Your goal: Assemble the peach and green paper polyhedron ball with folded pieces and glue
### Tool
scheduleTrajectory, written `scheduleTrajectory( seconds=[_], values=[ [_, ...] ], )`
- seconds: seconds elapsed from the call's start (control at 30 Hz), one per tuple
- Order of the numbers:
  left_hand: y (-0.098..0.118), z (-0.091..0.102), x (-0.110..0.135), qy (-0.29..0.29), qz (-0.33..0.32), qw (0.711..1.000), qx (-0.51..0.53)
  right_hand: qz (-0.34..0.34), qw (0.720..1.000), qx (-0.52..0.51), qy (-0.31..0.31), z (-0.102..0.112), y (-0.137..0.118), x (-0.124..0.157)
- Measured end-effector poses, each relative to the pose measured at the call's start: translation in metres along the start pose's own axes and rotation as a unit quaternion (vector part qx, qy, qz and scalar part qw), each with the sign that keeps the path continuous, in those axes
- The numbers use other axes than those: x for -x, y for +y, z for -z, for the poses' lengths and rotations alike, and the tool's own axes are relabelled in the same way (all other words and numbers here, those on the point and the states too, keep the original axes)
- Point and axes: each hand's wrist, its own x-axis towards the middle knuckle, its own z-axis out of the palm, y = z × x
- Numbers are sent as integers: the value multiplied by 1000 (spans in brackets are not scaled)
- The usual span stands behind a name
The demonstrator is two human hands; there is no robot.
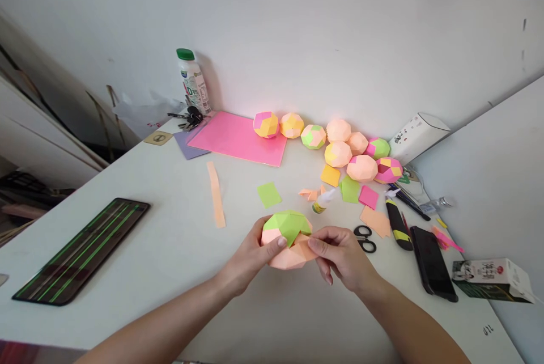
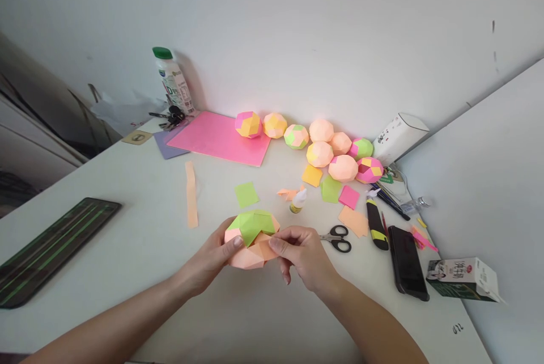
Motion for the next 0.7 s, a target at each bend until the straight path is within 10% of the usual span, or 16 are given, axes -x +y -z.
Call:
scheduleTrajectory(
  seconds=[0.7],
  values=[
    [-4, 4, -1, -99, 17, 995, 23, 56, 995, 87, 14, 6, -9, 10]
  ],
)
